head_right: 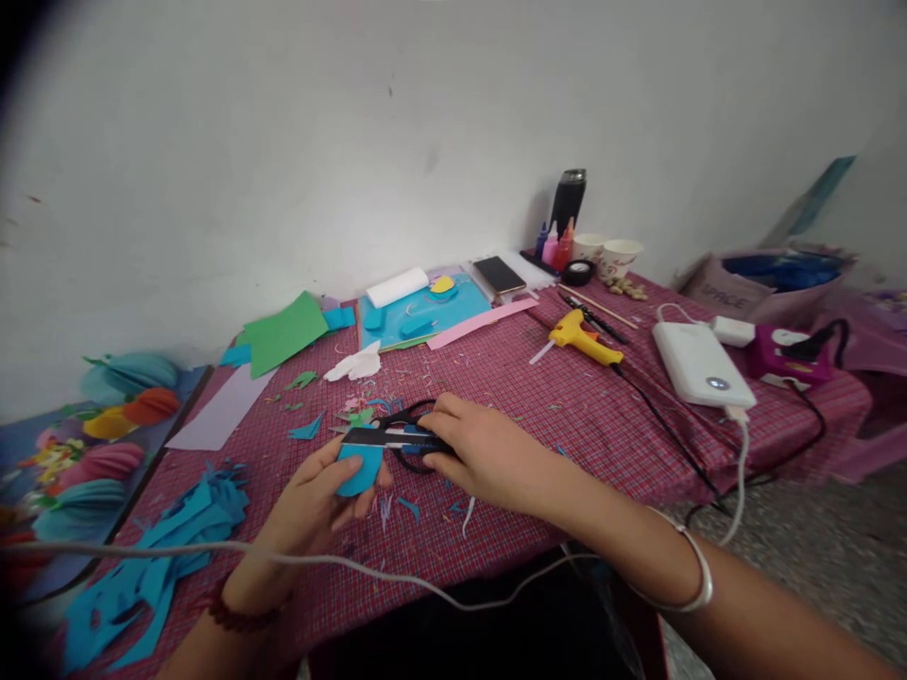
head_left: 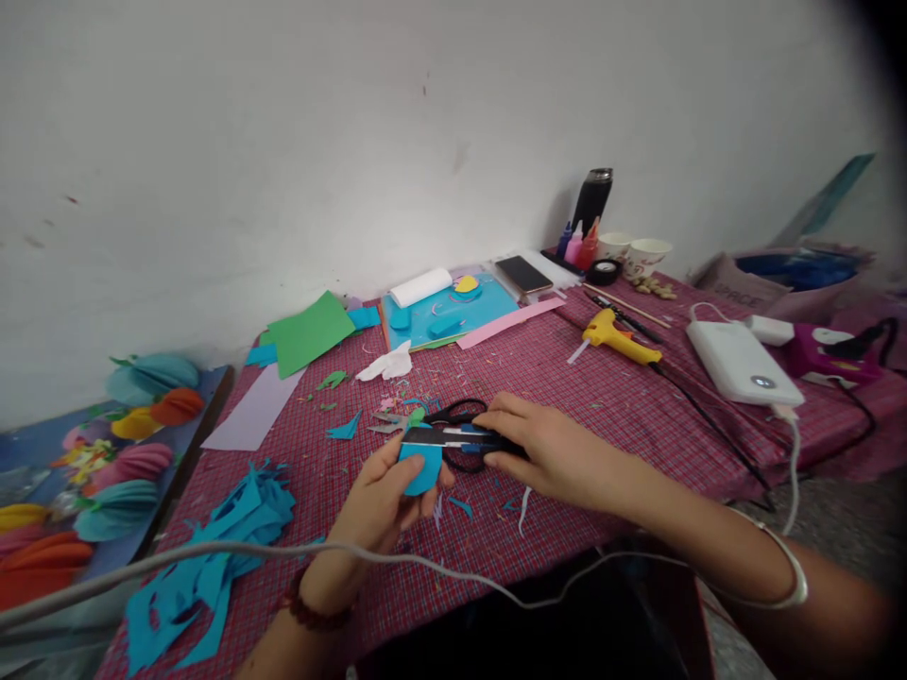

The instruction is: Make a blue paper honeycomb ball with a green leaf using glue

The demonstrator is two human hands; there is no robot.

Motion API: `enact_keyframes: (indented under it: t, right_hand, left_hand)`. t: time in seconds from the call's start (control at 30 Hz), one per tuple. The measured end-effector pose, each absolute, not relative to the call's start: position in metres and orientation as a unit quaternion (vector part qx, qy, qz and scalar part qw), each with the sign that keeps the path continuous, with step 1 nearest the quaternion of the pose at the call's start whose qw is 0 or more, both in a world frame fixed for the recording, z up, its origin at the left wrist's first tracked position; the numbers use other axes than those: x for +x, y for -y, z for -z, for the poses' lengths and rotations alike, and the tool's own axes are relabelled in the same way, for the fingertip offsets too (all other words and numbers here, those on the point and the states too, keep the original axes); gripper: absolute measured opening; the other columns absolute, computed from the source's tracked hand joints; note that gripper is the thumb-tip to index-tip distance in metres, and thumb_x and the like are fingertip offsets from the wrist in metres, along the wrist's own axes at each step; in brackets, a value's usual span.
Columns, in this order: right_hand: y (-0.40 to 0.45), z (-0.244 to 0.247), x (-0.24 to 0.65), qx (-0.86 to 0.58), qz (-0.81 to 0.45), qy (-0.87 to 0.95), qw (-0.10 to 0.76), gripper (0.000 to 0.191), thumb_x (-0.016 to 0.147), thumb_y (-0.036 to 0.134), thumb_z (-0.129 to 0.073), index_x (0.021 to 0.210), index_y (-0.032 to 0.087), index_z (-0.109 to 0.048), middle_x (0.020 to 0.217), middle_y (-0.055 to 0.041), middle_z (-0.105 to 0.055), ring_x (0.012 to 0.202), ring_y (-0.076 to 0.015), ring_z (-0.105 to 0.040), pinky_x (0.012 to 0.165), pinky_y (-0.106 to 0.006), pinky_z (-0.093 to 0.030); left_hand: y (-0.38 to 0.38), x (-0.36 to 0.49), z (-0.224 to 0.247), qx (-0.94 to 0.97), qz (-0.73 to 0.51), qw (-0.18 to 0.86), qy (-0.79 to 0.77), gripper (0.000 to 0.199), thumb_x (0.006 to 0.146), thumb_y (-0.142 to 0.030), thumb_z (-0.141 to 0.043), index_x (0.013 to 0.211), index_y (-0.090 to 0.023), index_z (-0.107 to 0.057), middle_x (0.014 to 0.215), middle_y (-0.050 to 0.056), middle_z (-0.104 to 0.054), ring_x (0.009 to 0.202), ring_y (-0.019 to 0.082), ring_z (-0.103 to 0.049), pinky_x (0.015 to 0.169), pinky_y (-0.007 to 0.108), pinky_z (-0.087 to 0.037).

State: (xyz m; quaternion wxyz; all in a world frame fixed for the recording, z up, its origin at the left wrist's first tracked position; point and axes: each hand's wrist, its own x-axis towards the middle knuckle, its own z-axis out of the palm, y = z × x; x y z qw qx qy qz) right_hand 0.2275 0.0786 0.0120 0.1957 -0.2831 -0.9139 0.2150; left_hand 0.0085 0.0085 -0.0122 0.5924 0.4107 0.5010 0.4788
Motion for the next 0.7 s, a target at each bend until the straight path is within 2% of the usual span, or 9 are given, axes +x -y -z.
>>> enact_keyframes:
  t: [0.1, 0.3, 0.53, 0.7]
  right_hand:
    - [-0.077, -0.012, 0.225, -0.285, -0.241, 0.907, 0.194, 0.022, 0.092, 0.021, -0.054, 0.112, 0.016, -0.062, 0.102, -0.0077, -0.058, 0.09, -0.0189, -0.059, 0.081, -0.033, -0.049]
    - [-0.07, 0.009, 0.216, -0.278, -0.304, 0.88, 0.236, 0.025, 0.092, 0.02, -0.054, 0.116, 0.017, -0.06, 0.107, -0.0085, -0.057, 0.097, -0.0197, -0.058, 0.088, -0.036, -0.049]
    - [-0.071, 0.012, 0.215, -0.269, -0.272, 0.889, 0.252, 0.031, 0.091, 0.02, -0.056, 0.121, 0.017, -0.057, 0.111, -0.0102, -0.057, 0.1, -0.0213, -0.057, 0.089, -0.038, -0.049]
    - [-0.08, 0.001, 0.223, -0.247, -0.231, 0.906, 0.255, 0.031, 0.092, 0.021, -0.056, 0.122, 0.018, -0.057, 0.108, -0.0098, -0.059, 0.097, -0.0207, -0.056, 0.086, -0.037, -0.048]
  left_hand:
    - [-0.009, 0.012, 0.018, 0.431, -0.486, 0.549, -0.526, 0.021, 0.085, -0.035, -0.057, 0.09, -0.015, -0.054, 0.073, 0.002, -0.067, 0.042, 0.006, -0.049, 0.034, 0.016, -0.029]
    - [-0.007, 0.017, 0.022, 0.499, -0.473, 0.42, -0.592, 0.022, 0.092, -0.034, -0.047, 0.102, -0.015, -0.053, 0.055, -0.005, -0.057, 0.039, 0.007, -0.044, 0.04, 0.018, -0.035]
    - [-0.004, 0.012, 0.015, 0.437, -0.497, 0.524, -0.536, 0.032, 0.085, -0.036, -0.057, 0.11, -0.016, -0.051, 0.074, 0.001, -0.065, 0.045, 0.008, -0.051, 0.034, 0.017, -0.031]
    - [-0.003, 0.01, 0.005, 0.386, -0.491, 0.606, -0.493, 0.025, 0.077, -0.037, -0.065, 0.085, -0.017, -0.053, 0.063, 0.0, -0.063, 0.039, 0.007, -0.048, 0.03, 0.015, -0.023]
